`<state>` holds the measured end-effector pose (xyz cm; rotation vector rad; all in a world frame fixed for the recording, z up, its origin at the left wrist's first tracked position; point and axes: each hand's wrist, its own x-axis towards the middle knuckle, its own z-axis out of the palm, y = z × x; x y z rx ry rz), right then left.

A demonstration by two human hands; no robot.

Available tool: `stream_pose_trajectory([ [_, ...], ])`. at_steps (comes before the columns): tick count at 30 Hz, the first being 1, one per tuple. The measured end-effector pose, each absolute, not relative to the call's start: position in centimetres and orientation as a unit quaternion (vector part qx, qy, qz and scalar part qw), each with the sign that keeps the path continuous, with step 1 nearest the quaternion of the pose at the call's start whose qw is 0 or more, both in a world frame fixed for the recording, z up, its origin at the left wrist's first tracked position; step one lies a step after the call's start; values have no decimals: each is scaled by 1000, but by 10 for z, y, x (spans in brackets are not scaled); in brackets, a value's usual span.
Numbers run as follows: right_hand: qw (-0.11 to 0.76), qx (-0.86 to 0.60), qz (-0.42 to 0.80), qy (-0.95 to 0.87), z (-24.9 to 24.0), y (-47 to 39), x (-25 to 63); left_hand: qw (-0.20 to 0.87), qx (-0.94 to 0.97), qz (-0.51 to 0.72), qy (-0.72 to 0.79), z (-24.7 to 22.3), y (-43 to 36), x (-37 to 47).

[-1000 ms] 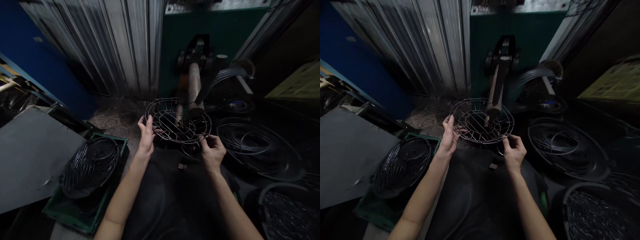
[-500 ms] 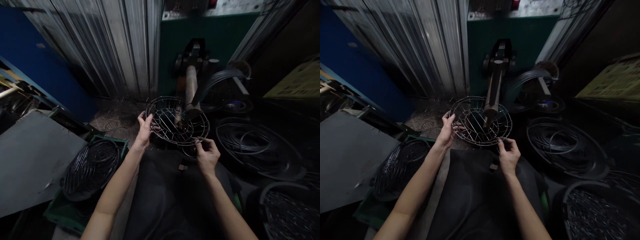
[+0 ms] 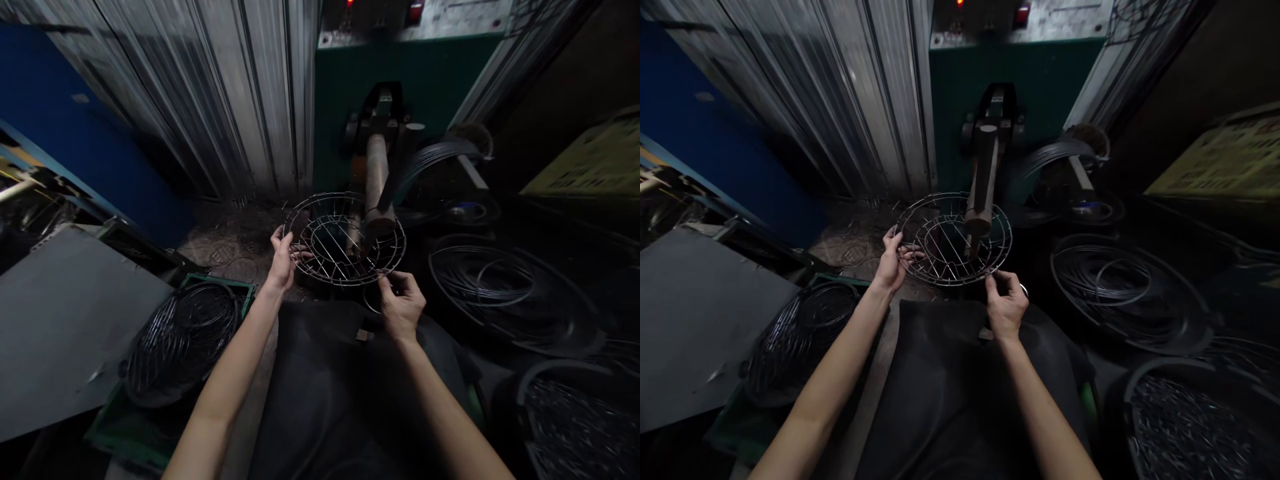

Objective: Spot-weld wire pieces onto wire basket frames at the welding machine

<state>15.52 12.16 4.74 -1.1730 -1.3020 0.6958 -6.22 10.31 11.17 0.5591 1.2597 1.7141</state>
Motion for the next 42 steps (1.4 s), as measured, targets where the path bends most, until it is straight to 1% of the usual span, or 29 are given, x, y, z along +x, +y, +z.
stream_pose_trajectory([
  [5,584,-505,310,-555,47,122,151,445,241,701,502,114,106,-64],
  [9,590,-493,352,-534,42,124,149,423,243,720,493,110,103,-63],
  [12,585,-487,434,-482,38,128,149,413,248,729,487,106,100,-61],
  [15,544,-484,535,-429,39,134,152,397,260,741,476,102,100,-61],
  [18,524,-483,588,-381,47,138,155,392,263,744,473,99,101,-61],
  [19,529,-488,585,-375,51,138,156,391,263,744,473,98,102,-61],
  [21,538,-507,540,-403,56,134,159,387,264,746,474,98,103,-61],
  [26,523,-515,402,-547,59,120,164,386,256,743,483,100,104,-60],
  [30,535,-530,328,-571,55,119,165,391,237,750,478,101,102,-57],
  [37,536,-521,256,-614,61,124,162,438,181,720,507,106,109,-63],
  [42,538,-519,239,-620,66,125,151,467,151,707,509,106,110,-72],
])
